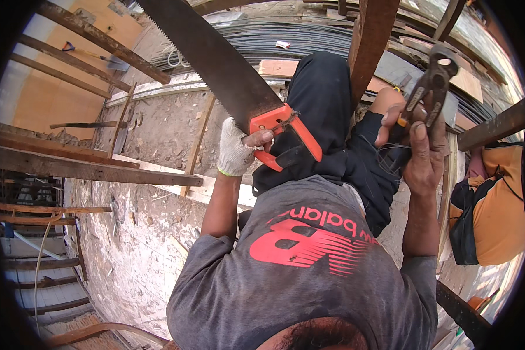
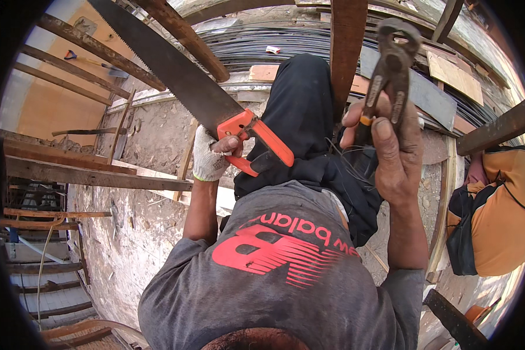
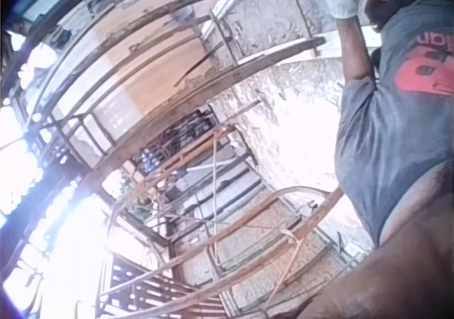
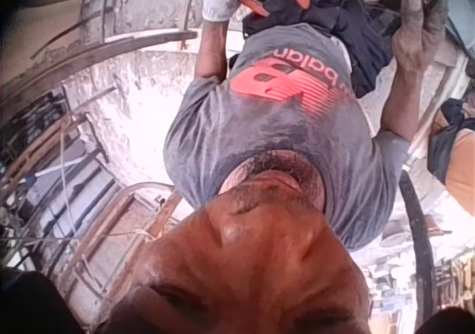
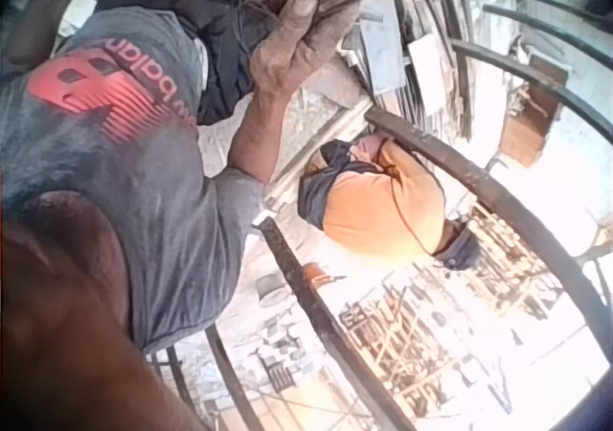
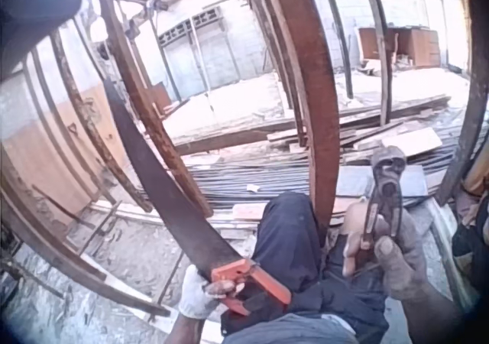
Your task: The person uses a thin wire and pliers to secure a saw handle to a wooden beam, looping the wire through the handle and twisting it tight.
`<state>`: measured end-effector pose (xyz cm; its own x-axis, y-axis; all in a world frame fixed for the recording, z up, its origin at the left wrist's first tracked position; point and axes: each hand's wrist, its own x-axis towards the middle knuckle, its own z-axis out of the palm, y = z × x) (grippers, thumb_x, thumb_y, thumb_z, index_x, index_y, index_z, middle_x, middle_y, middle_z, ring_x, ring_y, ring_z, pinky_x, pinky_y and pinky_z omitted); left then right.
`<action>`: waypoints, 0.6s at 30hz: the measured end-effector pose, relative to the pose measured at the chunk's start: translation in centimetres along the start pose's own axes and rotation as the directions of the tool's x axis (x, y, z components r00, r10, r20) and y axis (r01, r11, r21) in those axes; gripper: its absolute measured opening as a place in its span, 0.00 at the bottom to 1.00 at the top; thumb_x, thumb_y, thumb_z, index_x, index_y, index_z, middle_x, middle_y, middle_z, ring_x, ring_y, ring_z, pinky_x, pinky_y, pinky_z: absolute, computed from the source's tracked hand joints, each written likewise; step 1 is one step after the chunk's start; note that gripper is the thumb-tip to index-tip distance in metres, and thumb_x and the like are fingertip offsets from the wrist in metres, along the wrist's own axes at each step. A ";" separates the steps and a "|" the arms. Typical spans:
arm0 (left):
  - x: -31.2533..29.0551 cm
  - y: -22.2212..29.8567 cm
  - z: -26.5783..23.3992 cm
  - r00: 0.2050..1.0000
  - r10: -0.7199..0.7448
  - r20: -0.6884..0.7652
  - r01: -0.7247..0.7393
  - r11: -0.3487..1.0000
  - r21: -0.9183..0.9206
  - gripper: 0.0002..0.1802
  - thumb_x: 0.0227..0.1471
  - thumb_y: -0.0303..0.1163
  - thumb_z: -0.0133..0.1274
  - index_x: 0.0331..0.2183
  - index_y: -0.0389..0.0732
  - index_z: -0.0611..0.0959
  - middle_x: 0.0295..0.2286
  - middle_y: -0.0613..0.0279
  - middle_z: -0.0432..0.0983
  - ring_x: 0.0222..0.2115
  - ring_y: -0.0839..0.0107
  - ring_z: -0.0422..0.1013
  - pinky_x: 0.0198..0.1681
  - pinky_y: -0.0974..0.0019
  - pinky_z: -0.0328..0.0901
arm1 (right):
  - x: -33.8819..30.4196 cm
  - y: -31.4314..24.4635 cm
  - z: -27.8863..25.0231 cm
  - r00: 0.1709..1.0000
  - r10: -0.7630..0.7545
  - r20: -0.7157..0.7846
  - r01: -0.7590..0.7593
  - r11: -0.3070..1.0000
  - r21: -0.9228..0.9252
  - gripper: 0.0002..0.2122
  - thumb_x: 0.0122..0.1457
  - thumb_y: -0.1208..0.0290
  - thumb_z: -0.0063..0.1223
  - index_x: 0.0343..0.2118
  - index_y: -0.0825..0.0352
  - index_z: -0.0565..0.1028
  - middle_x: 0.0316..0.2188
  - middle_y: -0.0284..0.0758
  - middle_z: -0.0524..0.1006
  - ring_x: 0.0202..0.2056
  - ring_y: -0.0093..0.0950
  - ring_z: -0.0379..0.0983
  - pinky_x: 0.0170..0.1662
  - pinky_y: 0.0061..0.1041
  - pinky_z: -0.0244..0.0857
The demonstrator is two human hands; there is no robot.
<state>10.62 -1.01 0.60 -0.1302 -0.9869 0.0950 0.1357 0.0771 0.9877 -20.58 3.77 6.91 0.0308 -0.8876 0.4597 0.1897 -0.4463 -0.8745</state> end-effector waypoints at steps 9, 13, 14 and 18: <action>0.0 -1.5 -0.9 0.990 -0.078 0.121 0.110 0.952 -0.286 0.24 0.39 0.28 0.69 0.40 0.30 0.79 0.24 0.56 0.78 0.17 0.73 0.71 0.19 0.72 0.66 | 0.2 -1.1 1.5 0.998 0.070 0.007 -0.070 0.990 0.120 0.29 0.71 0.68 0.43 0.71 0.62 0.48 0.24 0.32 0.72 0.24 0.21 0.73 0.30 0.19 0.73; 0.0 -1.4 0.5 0.962 -0.102 0.254 0.208 0.875 -0.436 0.26 0.37 0.30 0.70 0.40 0.32 0.79 0.22 0.57 0.77 0.16 0.71 0.70 0.18 0.71 0.66 | 0.3 -0.2 1.0 0.886 0.267 0.380 -0.100 0.908 -0.406 0.27 0.68 0.71 0.49 0.68 0.59 0.58 0.25 0.36 0.77 0.25 0.22 0.76 0.29 0.25 0.72; -0.3 -1.6 1.5 0.985 -0.081 0.153 0.135 0.910 -0.392 0.27 0.37 0.33 0.71 0.40 0.33 0.78 0.22 0.58 0.76 0.15 0.71 0.70 0.17 0.70 0.65 | 0.0 1.4 0.9 0.766 0.140 0.628 0.311 0.774 -0.552 0.26 0.66 0.74 0.50 0.67 0.58 0.62 0.24 0.36 0.78 0.24 0.21 0.75 0.29 0.26 0.70; -0.7 -7.4 -1.5 0.850 -0.044 0.525 0.394 0.714 -0.579 0.27 0.38 0.35 0.73 0.37 0.33 0.78 0.22 0.58 0.74 0.16 0.69 0.72 0.14 0.67 0.64 | -0.4 -1.0 0.2 0.963 0.179 0.202 -0.146 0.975 -0.170 0.26 0.69 0.70 0.48 0.68 0.63 0.57 0.27 0.33 0.76 0.26 0.19 0.73 0.28 0.22 0.72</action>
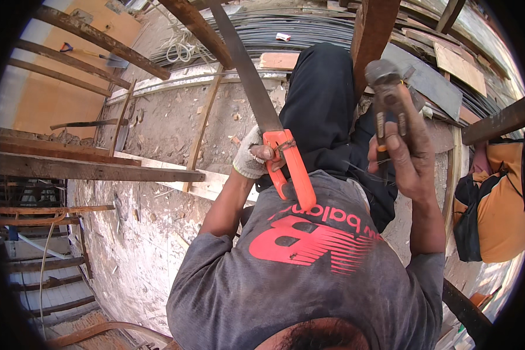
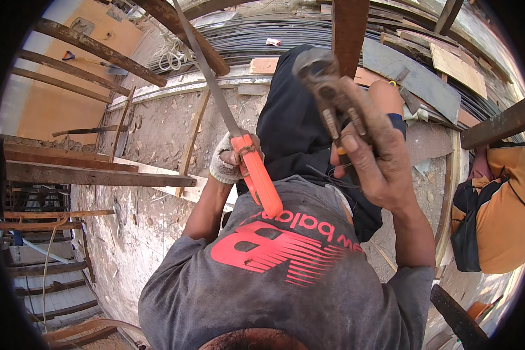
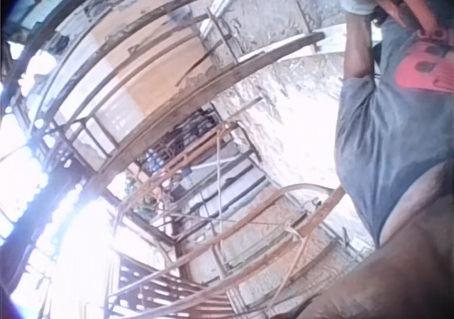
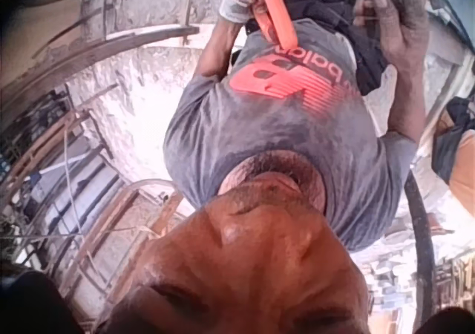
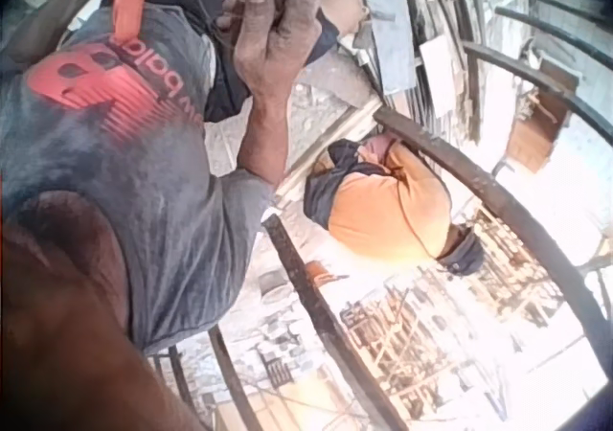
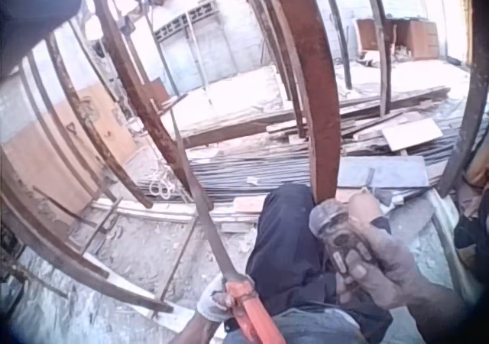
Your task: The person uses a thin wire and pliers to secure a saw handle to a wooden beam, looping the wire through the handle and twisting it tight.
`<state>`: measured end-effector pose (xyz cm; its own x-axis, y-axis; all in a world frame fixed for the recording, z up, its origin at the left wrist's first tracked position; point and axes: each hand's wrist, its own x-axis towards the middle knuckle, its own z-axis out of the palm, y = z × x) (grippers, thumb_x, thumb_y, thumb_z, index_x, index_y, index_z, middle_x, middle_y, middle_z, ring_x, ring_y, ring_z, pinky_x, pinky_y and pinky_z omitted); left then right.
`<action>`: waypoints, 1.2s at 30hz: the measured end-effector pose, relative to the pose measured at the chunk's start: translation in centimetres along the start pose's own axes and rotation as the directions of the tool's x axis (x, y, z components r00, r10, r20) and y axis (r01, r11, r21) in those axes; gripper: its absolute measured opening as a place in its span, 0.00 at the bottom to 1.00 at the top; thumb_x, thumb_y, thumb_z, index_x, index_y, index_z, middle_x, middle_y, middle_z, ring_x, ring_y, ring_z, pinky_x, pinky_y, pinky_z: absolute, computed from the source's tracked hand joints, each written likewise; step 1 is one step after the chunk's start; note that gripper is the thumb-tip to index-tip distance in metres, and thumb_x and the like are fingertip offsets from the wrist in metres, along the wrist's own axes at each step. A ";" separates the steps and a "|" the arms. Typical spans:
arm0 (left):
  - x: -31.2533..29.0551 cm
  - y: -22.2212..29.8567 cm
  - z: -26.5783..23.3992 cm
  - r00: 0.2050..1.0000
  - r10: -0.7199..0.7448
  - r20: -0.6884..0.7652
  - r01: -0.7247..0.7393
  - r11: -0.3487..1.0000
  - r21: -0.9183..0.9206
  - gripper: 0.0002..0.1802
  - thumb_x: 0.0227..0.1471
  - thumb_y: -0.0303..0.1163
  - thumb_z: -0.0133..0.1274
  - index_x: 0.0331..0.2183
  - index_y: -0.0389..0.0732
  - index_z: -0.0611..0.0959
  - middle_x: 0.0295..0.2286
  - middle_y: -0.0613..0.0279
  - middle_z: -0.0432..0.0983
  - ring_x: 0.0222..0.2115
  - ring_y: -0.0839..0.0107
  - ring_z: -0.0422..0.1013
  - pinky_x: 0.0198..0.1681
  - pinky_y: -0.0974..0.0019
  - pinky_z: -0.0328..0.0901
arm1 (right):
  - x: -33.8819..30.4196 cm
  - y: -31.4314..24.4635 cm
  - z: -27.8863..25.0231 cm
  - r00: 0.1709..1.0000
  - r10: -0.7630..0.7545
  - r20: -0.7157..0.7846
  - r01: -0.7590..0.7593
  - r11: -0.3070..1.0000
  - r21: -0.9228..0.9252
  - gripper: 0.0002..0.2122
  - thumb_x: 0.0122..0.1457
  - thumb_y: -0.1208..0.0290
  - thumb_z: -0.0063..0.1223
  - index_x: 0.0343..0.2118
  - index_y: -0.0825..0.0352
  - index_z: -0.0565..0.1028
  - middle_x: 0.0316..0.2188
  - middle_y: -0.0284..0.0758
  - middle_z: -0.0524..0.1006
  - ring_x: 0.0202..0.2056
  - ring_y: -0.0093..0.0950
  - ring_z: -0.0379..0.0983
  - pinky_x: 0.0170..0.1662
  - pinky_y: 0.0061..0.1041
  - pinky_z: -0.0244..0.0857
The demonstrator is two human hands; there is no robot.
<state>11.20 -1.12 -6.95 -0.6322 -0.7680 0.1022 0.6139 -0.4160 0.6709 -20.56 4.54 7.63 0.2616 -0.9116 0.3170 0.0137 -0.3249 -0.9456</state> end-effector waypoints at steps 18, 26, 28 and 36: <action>-0.5 -4.0 1.5 0.968 -0.189 -0.166 0.186 0.982 -0.035 0.33 0.35 0.37 0.75 0.42 0.36 0.78 0.26 0.55 0.76 0.18 0.67 0.70 0.20 0.66 0.66 | -0.6 -0.6 2.0 0.903 0.156 0.399 0.213 0.644 -0.734 0.28 0.61 0.71 0.56 0.65 0.50 0.66 0.23 0.38 0.75 0.21 0.34 0.75 0.26 0.34 0.71; -0.3 -4.5 1.7 0.971 -0.237 -0.037 0.234 0.970 -0.066 0.33 0.36 0.40 0.74 0.42 0.33 0.79 0.26 0.58 0.76 0.16 0.71 0.70 0.16 0.69 0.64 | -1.7 -0.4 0.6 0.978 -0.206 0.043 0.207 0.904 -0.373 0.31 0.61 0.73 0.57 0.67 0.59 0.61 0.30 0.36 0.79 0.24 0.26 0.76 0.27 0.24 0.71; -0.5 -3.8 2.5 0.958 -0.278 -0.064 0.277 0.961 -0.022 0.34 0.37 0.40 0.74 0.43 0.31 0.79 0.25 0.57 0.76 0.15 0.72 0.69 0.15 0.70 0.63 | -1.2 -0.8 2.1 0.872 0.226 0.433 0.270 0.517 -0.813 0.32 0.55 0.78 0.60 0.65 0.53 0.66 0.23 0.37 0.72 0.20 0.37 0.71 0.24 0.33 0.68; -0.2 -3.6 2.6 0.949 -0.315 -0.016 0.313 0.946 -0.082 0.35 0.37 0.39 0.74 0.44 0.31 0.78 0.25 0.57 0.77 0.14 0.74 0.68 0.14 0.72 0.60 | -1.0 -1.1 0.4 0.938 -0.144 0.316 0.323 0.693 -0.644 0.30 0.57 0.73 0.59 0.64 0.61 0.66 0.24 0.36 0.73 0.22 0.29 0.73 0.26 0.28 0.68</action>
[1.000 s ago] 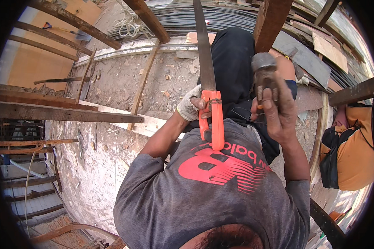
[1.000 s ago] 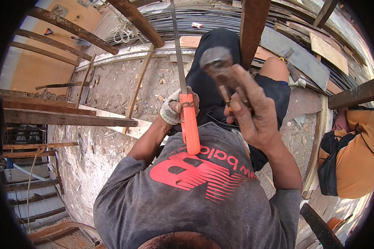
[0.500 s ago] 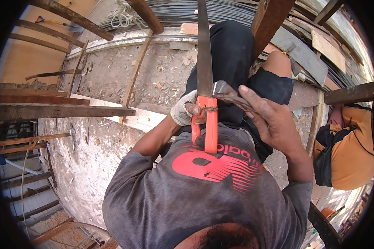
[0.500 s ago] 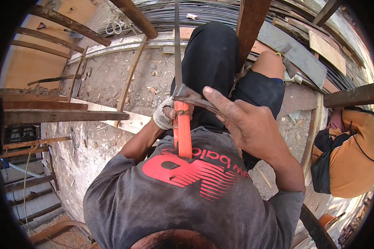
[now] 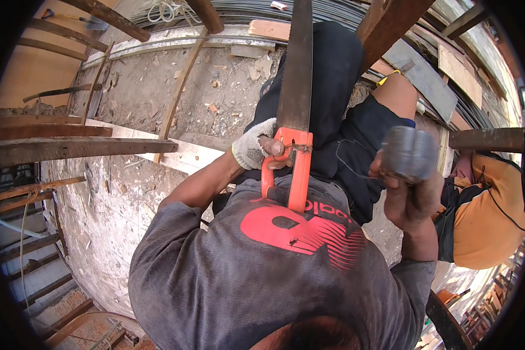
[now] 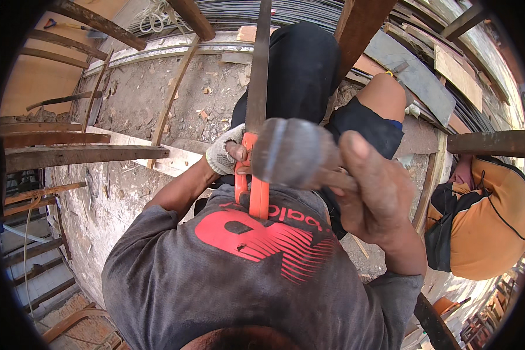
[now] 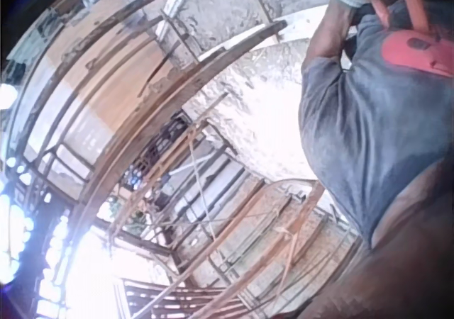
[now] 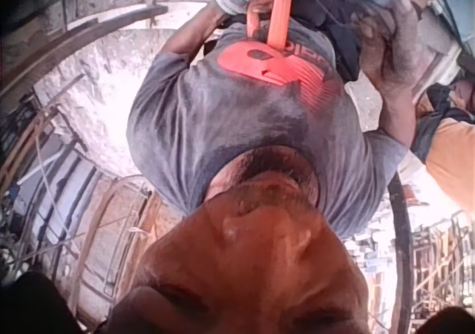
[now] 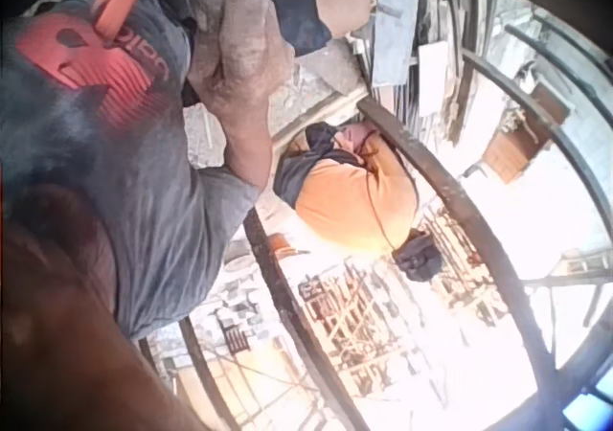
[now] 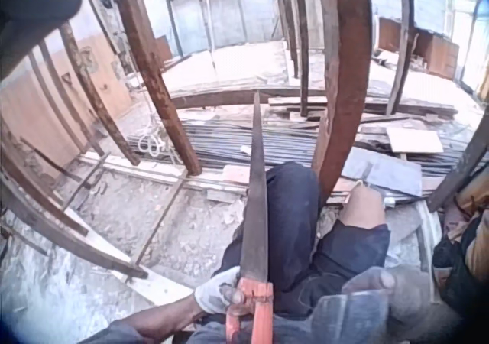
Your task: The person uses a thin wire and pliers to secure a saw handle to a wooden beam, looping the wire through the handle and twisting it tight.
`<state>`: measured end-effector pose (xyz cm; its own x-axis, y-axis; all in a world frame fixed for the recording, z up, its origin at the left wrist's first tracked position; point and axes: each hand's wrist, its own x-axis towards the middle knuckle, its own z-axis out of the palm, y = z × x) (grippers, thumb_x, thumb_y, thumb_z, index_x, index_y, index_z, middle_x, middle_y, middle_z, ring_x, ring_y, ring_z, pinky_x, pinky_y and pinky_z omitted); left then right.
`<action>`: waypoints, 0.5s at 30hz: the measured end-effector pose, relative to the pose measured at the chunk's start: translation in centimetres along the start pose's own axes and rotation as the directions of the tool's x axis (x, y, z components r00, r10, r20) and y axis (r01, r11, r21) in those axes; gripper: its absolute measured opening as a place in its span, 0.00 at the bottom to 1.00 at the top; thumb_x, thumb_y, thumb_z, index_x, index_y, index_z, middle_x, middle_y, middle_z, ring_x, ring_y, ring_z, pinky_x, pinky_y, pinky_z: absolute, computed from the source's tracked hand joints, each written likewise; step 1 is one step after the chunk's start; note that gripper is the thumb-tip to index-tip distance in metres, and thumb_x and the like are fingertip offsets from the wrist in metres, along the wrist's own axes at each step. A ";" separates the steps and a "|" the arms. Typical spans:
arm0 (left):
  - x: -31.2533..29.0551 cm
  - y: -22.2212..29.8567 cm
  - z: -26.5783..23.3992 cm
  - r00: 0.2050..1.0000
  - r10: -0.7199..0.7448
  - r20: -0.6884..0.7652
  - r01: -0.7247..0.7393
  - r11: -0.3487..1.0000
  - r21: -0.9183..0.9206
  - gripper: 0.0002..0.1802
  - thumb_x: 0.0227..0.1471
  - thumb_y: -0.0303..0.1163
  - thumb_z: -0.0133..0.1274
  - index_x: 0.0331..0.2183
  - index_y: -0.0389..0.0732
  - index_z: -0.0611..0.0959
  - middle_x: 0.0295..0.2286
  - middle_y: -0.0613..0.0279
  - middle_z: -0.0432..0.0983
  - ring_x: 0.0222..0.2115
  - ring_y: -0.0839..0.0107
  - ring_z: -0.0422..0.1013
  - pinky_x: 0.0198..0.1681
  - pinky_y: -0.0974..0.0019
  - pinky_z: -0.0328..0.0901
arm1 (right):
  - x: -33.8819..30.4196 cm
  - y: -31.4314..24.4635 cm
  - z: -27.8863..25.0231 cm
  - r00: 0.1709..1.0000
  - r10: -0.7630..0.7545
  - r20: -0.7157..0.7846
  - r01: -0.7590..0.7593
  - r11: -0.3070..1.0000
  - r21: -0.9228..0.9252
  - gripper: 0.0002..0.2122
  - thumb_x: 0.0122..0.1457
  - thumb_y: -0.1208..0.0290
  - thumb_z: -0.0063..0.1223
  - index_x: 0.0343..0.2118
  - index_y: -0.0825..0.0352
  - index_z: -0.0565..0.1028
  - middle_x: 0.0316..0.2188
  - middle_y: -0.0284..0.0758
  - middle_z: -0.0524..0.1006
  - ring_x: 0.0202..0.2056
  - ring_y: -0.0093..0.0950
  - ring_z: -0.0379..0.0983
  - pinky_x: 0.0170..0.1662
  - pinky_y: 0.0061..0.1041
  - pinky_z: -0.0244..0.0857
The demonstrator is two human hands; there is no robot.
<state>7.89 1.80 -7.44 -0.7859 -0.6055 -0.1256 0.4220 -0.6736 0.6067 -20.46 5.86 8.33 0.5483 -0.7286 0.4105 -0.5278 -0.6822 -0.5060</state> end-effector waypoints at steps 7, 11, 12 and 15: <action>0.4 0.5 0.1 0.998 -0.001 -0.055 0.003 0.999 0.039 0.32 0.40 0.40 0.73 0.43 0.32 0.78 0.23 0.56 0.76 0.14 0.74 0.69 0.15 0.71 0.61 | 0.1 -0.6 0.2 0.999 0.025 0.025 -0.022 0.995 -0.101 0.34 0.52 0.78 0.61 0.64 0.52 0.67 0.20 0.32 0.68 0.19 0.33 0.70 0.23 0.33 0.66; 1.1 1.5 0.8 1.000 -0.012 -0.006 0.012 0.999 0.047 0.28 0.42 0.40 0.71 0.39 0.31 0.80 0.22 0.56 0.76 0.14 0.75 0.69 0.17 0.73 0.62 | -0.6 0.5 1.4 0.986 0.090 0.143 -0.058 0.974 -0.219 0.33 0.51 0.74 0.61 0.63 0.49 0.69 0.20 0.31 0.69 0.20 0.29 0.72 0.22 0.30 0.67; 0.9 1.7 1.2 0.999 -0.042 -0.018 0.043 0.996 0.079 0.28 0.42 0.40 0.71 0.39 0.30 0.80 0.22 0.56 0.76 0.14 0.75 0.69 0.17 0.73 0.62 | -0.8 0.4 2.1 0.954 0.176 0.242 -0.099 0.949 -0.300 0.33 0.52 0.74 0.61 0.63 0.48 0.69 0.20 0.30 0.70 0.20 0.30 0.72 0.22 0.30 0.67; 0.8 1.3 1.0 0.997 -0.076 -0.032 0.079 0.990 0.117 0.29 0.42 0.41 0.71 0.39 0.30 0.80 0.23 0.56 0.77 0.14 0.75 0.69 0.17 0.74 0.62 | -1.5 -0.4 -0.1 0.979 0.122 0.162 -0.088 0.976 -0.201 0.33 0.53 0.81 0.60 0.64 0.58 0.66 0.24 0.35 0.74 0.21 0.34 0.73 0.24 0.30 0.67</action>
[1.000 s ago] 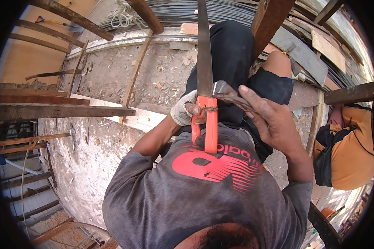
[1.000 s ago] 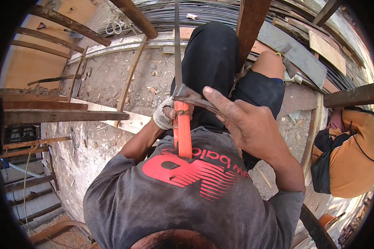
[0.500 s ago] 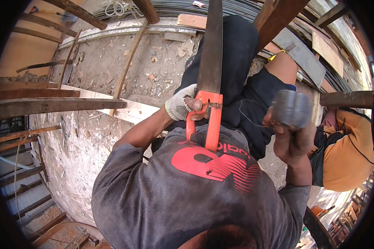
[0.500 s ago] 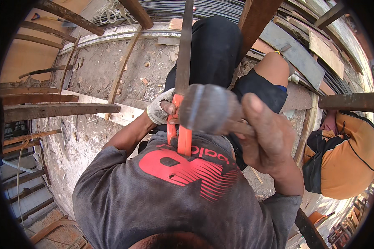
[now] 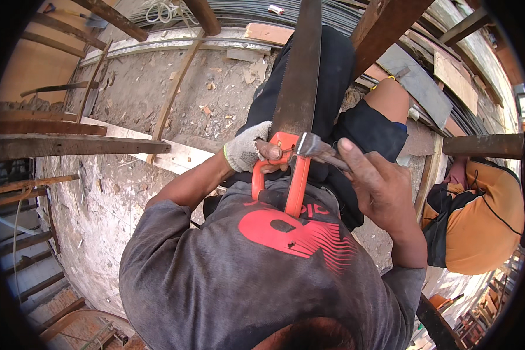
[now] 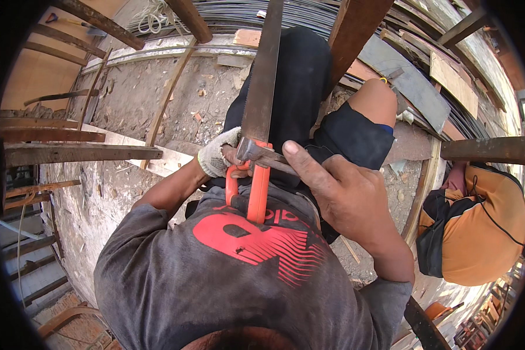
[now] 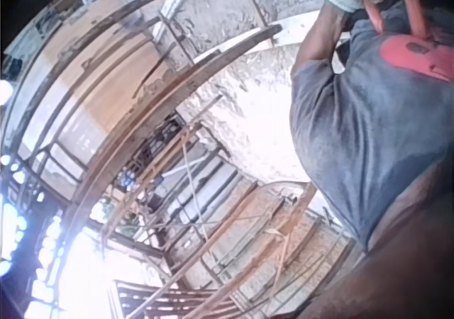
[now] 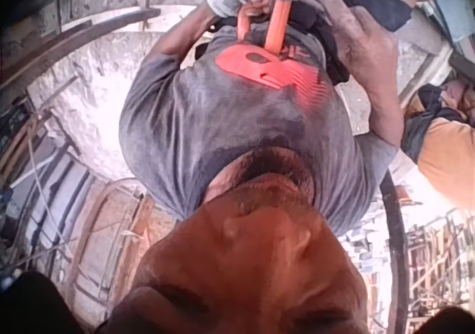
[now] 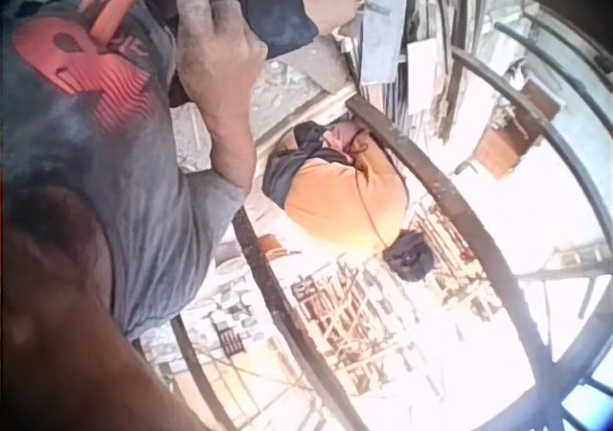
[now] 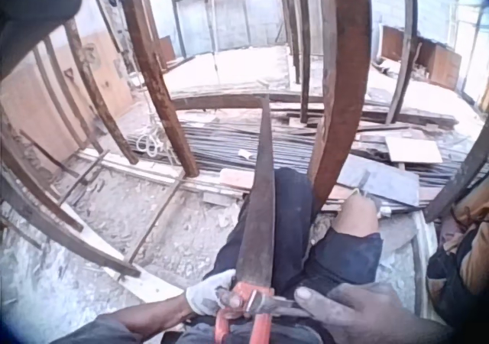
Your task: The person uses a thin wire and pliers to secure a saw handle to a wooden beam, looping the wire through the handle and twisting it tight.
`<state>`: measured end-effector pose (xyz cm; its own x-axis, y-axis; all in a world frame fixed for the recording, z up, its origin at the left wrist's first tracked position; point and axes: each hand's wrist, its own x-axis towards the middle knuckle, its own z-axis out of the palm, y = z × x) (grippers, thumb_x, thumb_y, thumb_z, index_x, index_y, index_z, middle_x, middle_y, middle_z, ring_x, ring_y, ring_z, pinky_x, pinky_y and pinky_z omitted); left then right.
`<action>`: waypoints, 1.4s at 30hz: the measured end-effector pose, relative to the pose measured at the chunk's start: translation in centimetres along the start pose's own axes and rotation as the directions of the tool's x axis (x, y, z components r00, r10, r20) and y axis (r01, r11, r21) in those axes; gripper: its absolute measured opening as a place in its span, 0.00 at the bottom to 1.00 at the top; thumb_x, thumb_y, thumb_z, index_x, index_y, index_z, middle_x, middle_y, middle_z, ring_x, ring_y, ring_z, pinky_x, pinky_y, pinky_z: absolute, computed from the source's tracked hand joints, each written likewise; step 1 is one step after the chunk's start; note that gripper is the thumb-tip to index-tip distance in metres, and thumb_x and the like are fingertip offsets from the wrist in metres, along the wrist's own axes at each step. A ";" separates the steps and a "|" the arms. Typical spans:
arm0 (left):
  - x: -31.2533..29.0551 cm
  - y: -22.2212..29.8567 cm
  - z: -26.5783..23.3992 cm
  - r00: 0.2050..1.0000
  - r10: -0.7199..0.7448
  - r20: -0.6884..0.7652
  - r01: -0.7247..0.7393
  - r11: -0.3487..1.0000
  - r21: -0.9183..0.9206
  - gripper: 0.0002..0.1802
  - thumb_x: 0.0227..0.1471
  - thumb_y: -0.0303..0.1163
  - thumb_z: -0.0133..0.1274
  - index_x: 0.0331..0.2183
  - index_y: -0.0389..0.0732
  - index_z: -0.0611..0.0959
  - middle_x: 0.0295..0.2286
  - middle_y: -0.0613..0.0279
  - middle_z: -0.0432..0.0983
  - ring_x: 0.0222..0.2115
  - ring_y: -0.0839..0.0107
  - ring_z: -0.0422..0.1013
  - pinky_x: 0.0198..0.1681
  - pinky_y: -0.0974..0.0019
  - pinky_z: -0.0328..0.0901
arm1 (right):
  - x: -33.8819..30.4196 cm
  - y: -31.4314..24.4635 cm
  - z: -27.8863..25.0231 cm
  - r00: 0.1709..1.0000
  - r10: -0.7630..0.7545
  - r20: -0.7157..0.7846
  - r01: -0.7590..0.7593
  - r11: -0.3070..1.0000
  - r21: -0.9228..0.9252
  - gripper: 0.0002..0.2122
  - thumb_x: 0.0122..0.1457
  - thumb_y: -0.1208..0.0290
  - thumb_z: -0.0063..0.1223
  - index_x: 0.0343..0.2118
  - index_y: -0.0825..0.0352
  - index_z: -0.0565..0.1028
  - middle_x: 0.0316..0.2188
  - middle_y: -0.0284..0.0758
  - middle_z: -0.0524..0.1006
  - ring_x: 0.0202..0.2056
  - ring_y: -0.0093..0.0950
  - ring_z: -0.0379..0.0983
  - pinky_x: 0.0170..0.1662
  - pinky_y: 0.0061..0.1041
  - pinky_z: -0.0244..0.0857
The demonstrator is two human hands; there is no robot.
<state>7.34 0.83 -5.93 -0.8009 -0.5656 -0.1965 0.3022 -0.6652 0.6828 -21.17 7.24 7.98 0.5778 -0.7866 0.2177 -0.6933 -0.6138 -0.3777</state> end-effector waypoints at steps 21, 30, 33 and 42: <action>-0.2 0.1 1.1 0.994 -0.038 -0.100 0.048 0.994 0.099 0.27 0.42 0.39 0.70 0.39 0.31 0.80 0.24 0.52 0.79 0.14 0.73 0.70 0.15 0.71 0.63 | -2.5 -0.3 1.6 0.981 0.108 -0.159 -0.102 0.994 0.045 0.36 0.49 0.81 0.59 0.64 0.52 0.67 0.21 0.31 0.68 0.19 0.27 0.70 0.20 0.31 0.67; -0.8 0.8 2.3 0.978 -0.022 -0.209 0.041 0.996 0.085 0.27 0.43 0.38 0.70 0.41 0.30 0.79 0.25 0.50 0.79 0.14 0.71 0.70 0.16 0.71 0.62 | -2.6 0.4 3.5 0.987 0.079 -0.137 -0.088 0.994 -0.062 0.36 0.49 0.77 0.60 0.65 0.48 0.67 0.21 0.30 0.67 0.19 0.27 0.70 0.21 0.29 0.67; 0.0 1.8 2.7 0.973 0.009 -0.231 0.033 0.983 0.179 0.26 0.43 0.37 0.69 0.40 0.30 0.79 0.24 0.51 0.78 0.14 0.72 0.69 0.14 0.70 0.60 | -2.1 0.8 3.9 0.984 0.087 -0.153 -0.096 0.994 -0.048 0.34 0.51 0.74 0.60 0.64 0.44 0.68 0.21 0.30 0.67 0.19 0.28 0.70 0.21 0.31 0.66; 0.4 3.2 4.1 0.834 0.270 -0.480 -0.164 0.954 0.252 0.31 0.63 0.57 0.48 0.35 0.33 0.81 0.24 0.55 0.79 0.14 0.75 0.69 0.15 0.73 0.63 | -10.5 9.1 7.9 0.611 0.745 -0.269 -0.688 0.667 0.286 0.20 0.65 0.64 0.53 0.57 0.65 0.72 0.34 0.45 0.81 0.33 0.43 0.79 0.35 0.40 0.69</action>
<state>5.92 0.47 -0.90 -0.3384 -0.8860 -0.3172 0.2894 -0.4187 0.8608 -30.13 10.42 -4.84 -0.2792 -0.9557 0.0933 -0.7367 0.1509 -0.6592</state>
